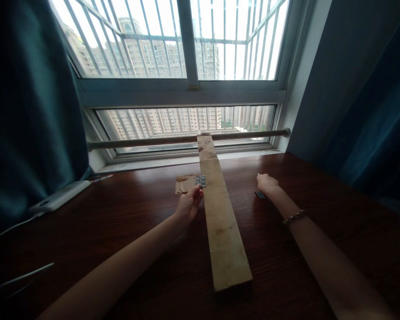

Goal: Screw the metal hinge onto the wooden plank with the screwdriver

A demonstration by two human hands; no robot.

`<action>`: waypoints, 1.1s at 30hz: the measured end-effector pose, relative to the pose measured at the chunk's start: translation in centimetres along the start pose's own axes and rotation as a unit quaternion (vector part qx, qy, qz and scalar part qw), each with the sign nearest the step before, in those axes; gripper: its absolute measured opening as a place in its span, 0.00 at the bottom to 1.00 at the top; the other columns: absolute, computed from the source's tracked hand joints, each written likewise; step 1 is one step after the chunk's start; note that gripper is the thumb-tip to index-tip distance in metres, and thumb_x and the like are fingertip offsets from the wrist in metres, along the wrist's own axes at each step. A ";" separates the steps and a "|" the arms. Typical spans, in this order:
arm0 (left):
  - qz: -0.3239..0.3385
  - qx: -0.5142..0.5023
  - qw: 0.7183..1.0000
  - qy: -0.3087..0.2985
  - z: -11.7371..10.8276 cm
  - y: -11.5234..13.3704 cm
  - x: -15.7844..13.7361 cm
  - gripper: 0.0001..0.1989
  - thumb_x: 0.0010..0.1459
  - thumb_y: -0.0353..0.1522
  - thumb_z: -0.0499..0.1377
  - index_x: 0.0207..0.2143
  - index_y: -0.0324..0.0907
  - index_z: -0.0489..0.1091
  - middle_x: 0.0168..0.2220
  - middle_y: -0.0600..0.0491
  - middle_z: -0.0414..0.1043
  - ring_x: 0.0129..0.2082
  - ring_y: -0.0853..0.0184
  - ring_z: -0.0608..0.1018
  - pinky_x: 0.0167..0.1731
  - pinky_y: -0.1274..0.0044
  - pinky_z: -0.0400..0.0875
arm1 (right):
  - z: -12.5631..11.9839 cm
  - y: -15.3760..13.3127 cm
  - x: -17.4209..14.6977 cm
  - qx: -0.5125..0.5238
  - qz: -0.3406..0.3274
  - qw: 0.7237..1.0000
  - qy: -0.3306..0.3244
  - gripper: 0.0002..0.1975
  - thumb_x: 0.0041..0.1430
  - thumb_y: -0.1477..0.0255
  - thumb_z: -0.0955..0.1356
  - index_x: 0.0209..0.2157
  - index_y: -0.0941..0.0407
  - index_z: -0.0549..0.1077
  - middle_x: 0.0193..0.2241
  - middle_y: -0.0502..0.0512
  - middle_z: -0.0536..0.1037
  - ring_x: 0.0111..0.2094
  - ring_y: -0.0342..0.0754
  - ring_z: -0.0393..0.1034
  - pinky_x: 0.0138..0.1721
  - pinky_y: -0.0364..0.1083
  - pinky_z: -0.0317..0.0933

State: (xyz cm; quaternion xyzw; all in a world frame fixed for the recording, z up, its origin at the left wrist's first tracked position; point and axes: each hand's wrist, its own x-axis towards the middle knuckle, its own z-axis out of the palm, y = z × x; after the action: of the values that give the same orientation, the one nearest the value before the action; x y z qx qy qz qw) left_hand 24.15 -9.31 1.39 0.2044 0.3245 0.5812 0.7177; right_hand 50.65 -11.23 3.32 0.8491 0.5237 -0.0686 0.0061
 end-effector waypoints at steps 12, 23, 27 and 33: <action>0.003 -0.005 1.000 -0.017 -0.4 -0.3 0.4 0.07 0.50 0.20 0.57 0.22 0.34 0.66 0.18 0.55 0.69 0.16 0.78 0.70 0.20 0.86 0.67 | 0.7 -0.2 0.2 -0.028 -0.007 0.999 0.020 0.10 0.46 0.80 0.67 0.33 0.60 0.76 0.36 0.68 0.76 0.37 0.60 0.73 0.31 0.49 0.64; -0.002 -0.007 1.000 -0.010 -0.4 -0.4 0.3 0.07 0.50 0.20 0.57 0.21 0.33 0.67 0.17 0.55 0.68 0.16 0.78 0.71 0.21 0.86 0.67 | -4.2 -5.6 -4.0 0.235 -0.268 0.895 0.268 0.07 0.49 0.69 0.67 0.29 0.56 0.77 0.26 0.51 0.79 0.29 0.46 0.73 0.33 0.41 0.62; -0.004 -0.012 1.000 -0.012 -0.4 -0.4 0.3 0.06 0.50 0.21 0.58 0.21 0.34 0.67 0.18 0.55 0.69 0.17 0.77 0.71 0.21 0.85 0.67 | -3.6 -11.3 -4.3 0.305 -0.317 0.860 0.259 0.05 0.49 0.72 0.68 0.28 0.56 0.77 0.24 0.50 0.79 0.27 0.45 0.72 0.30 0.41 0.62; -0.003 -0.024 0.999 -0.022 -0.4 -0.3 0.2 0.07 0.51 0.20 0.56 0.22 0.33 0.68 0.19 0.53 0.70 0.17 0.77 0.71 0.20 0.85 0.67 | -1.6 -14.1 -2.6 0.226 -0.370 0.858 0.274 0.04 0.49 0.77 0.67 0.27 0.59 0.75 0.23 0.52 0.76 0.26 0.44 0.69 0.30 0.41 0.59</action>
State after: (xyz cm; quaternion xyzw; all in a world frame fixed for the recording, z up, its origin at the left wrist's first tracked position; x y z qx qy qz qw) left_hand 24.11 -9.27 0.82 0.1989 0.2953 0.5820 0.7311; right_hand 37.17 -7.02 6.04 0.5554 0.7498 0.0533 -0.3556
